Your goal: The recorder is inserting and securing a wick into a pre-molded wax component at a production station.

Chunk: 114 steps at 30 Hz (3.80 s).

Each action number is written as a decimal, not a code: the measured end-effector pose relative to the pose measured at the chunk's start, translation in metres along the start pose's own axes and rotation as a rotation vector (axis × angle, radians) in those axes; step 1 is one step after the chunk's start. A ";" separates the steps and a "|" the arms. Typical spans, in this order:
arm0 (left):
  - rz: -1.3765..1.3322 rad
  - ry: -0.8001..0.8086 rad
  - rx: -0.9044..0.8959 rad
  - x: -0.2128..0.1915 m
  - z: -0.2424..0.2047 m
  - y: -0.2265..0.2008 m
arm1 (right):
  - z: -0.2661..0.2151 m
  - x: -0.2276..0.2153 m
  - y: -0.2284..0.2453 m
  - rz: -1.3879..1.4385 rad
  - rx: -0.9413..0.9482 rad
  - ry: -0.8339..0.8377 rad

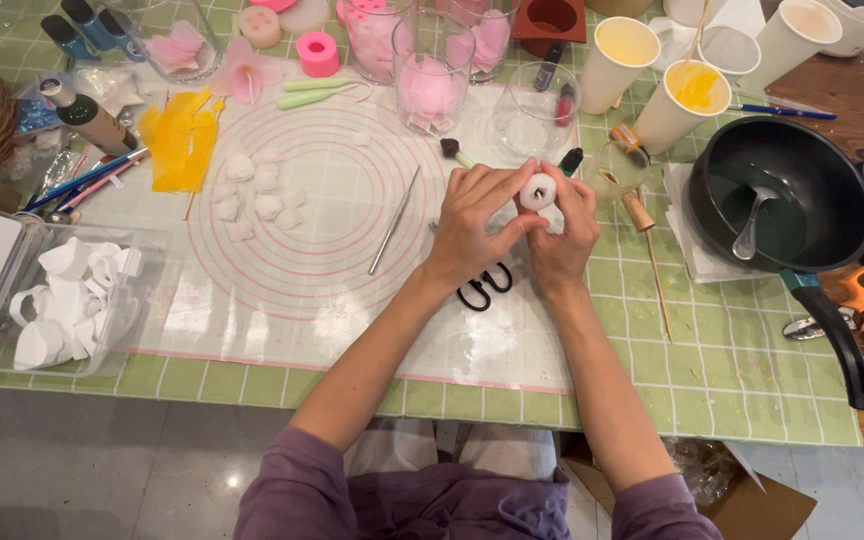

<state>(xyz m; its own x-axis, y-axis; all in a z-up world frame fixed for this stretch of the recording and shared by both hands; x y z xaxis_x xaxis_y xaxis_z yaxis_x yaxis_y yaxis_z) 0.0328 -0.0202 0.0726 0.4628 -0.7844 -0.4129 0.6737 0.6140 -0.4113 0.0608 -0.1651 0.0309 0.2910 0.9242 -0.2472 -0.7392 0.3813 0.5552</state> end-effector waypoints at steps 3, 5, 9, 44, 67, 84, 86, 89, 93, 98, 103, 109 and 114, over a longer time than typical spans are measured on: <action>-0.010 0.017 -0.038 0.004 -0.001 0.008 | -0.003 0.004 -0.014 0.109 0.082 0.014; 0.025 0.011 -0.037 0.008 -0.006 0.013 | -0.006 0.005 -0.017 0.099 0.088 0.032; 0.051 0.021 -0.066 0.009 -0.003 0.017 | -0.005 0.012 -0.025 0.095 0.133 0.119; 0.776 -0.222 -0.756 -0.226 -0.077 0.338 | -0.010 0.023 -0.023 0.533 0.286 0.165; -0.396 0.032 -0.741 -0.145 -0.025 0.229 | -0.015 0.032 -0.034 0.783 0.431 0.091; 0.081 0.468 0.005 0.273 0.177 -0.047 | -0.037 0.045 -0.053 0.625 0.491 0.222; 0.176 0.489 0.076 0.309 0.160 -0.062 | -0.019 0.032 -0.029 0.482 0.509 0.204; 0.338 0.508 0.179 0.346 0.139 -0.074 | -0.009 0.025 -0.017 0.367 0.497 0.187; 0.470 0.570 0.232 0.347 0.126 -0.081 | -0.001 0.021 -0.002 0.485 0.534 0.191; 0.520 0.565 0.252 0.365 0.115 -0.074 | -0.004 0.024 -0.013 0.481 0.549 0.190; 0.529 0.575 0.241 0.369 0.110 -0.073 | -0.004 0.026 -0.013 0.487 0.551 0.220; 0.444 0.520 0.223 0.344 0.130 -0.086 | -0.005 0.025 -0.016 0.470 0.500 0.193; 0.400 0.501 0.263 0.343 0.138 -0.091 | -0.002 0.023 -0.012 0.507 0.619 0.181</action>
<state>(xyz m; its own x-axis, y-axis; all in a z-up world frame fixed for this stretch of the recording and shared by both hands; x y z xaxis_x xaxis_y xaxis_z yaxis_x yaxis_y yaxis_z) 0.2098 -0.3571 0.0809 0.4258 -0.3280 -0.8433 0.6529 0.7566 0.0354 0.0750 -0.1481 0.0173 -0.1301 0.9899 0.0567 -0.2697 -0.0903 0.9587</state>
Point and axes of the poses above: each hand's wrist, its own z-axis towards the middle knuckle, its own x-axis out of the palm, y = z × x, the point moved 8 cm from there along z, towards the middle knuckle, and after that the axes turned 11 degrees about z, right-handed, at the moved point
